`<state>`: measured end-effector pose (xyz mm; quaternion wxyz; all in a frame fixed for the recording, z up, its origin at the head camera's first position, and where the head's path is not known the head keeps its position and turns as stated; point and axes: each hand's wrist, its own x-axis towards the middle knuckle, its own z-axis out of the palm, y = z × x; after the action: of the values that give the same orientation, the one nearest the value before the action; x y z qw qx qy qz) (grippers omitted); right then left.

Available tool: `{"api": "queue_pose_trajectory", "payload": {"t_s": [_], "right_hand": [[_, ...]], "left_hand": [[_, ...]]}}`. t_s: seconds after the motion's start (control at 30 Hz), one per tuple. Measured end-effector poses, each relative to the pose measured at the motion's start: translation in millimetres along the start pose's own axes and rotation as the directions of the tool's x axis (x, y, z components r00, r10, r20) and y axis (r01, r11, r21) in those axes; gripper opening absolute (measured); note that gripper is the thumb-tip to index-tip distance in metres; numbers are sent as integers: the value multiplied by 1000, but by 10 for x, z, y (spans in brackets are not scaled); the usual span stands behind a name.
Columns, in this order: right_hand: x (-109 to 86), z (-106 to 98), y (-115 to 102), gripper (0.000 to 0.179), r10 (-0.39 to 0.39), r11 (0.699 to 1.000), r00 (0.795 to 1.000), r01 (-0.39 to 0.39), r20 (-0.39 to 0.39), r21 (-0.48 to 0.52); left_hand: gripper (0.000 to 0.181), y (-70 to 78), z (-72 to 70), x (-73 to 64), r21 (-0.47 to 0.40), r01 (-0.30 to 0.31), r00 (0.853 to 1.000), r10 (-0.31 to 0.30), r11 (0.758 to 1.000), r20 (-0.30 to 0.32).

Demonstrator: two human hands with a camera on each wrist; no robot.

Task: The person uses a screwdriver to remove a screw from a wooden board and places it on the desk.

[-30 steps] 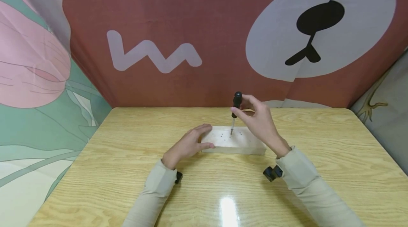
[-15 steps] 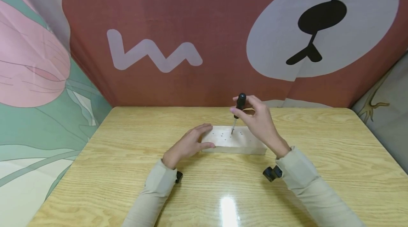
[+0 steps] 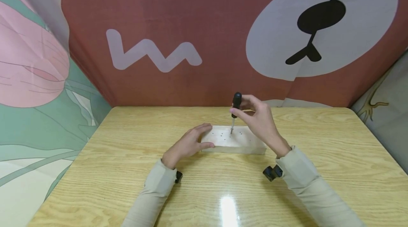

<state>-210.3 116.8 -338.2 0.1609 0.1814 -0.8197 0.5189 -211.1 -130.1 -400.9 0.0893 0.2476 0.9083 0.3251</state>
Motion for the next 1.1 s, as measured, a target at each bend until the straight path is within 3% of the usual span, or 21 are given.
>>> {"api": "queue_pose_trajectory", "payload": {"t_s": [0.33,0.6,0.87,1.1], "right_hand": [[-3,24,15,33,-12,999,1000,11,26,38],[0,21,33,30,-17,1000,1000,17,-15,-5],[-1,-1,6,31,-2,998,1000,1,-7,-58],[-2,21,14,28,29,1000,999,-29,17,-2]], "left_hand": [[68,9,0,-4,-12,1,1000,-1,1000,1],[68,4,-1,5,-8,2,1000,-2,1000,-3],[69,-10,0,11,-19,19,1000,-19,1000,11],[69,-12,5,6,-14,21,1000,-21,1000,5]]}}
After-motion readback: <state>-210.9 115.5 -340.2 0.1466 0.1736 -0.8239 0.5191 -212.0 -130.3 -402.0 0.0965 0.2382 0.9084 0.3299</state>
